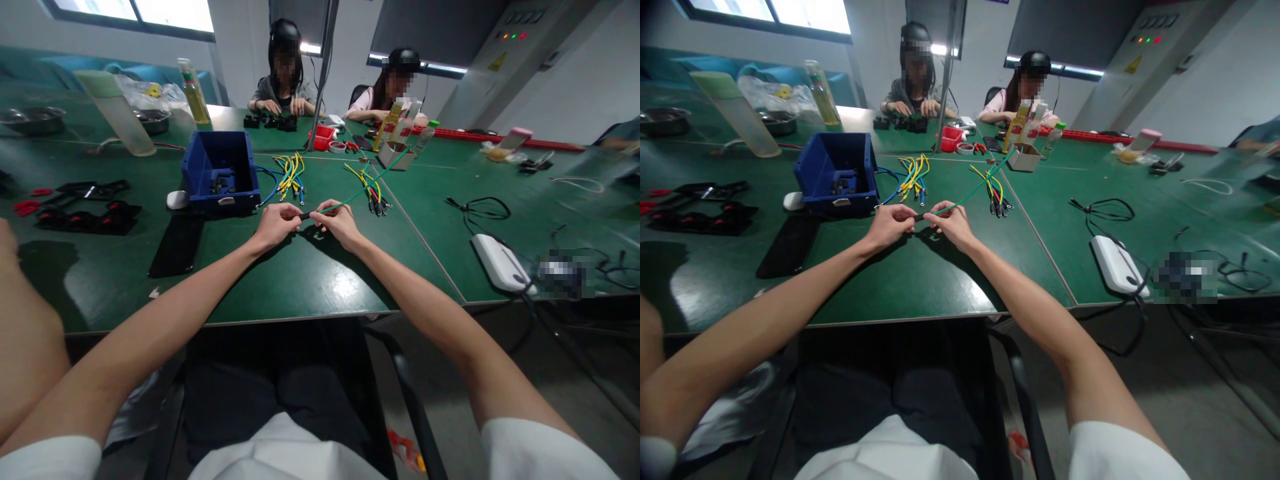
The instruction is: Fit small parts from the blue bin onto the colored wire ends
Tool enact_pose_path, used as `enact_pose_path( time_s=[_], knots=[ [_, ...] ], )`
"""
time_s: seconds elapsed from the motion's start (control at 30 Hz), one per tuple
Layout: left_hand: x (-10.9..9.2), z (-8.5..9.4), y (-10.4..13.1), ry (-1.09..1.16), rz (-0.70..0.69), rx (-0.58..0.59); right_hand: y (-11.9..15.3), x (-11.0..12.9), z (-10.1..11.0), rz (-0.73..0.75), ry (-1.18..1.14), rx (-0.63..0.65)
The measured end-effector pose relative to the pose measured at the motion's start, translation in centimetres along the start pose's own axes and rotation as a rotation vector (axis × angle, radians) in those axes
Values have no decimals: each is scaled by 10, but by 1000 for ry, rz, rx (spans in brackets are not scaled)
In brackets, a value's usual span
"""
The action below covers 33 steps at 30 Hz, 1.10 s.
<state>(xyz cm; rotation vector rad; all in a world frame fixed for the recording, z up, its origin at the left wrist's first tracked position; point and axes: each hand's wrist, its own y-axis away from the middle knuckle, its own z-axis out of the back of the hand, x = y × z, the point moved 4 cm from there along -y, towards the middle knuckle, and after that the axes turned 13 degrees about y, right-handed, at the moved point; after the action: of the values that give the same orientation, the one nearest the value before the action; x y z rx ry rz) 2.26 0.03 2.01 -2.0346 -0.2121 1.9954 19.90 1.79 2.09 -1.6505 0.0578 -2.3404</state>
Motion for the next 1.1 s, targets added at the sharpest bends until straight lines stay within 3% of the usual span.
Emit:
enact_pose_path(
  time_s=[0.2,0.43,0.67,1.1],
  knots=[
    [-6,-3,7,-58,9,-14,2,2,-4,-40,-48,92],
    [-8,-6,10,59,69,-117,2,1,-6,-66,-176,39],
    [-4,-9,10,283,185,-108,0,-2,-4,-92,-195,34],
    [0,-11,10,229,165,-39,2,8,-4,-52,-165,13]
  ],
)
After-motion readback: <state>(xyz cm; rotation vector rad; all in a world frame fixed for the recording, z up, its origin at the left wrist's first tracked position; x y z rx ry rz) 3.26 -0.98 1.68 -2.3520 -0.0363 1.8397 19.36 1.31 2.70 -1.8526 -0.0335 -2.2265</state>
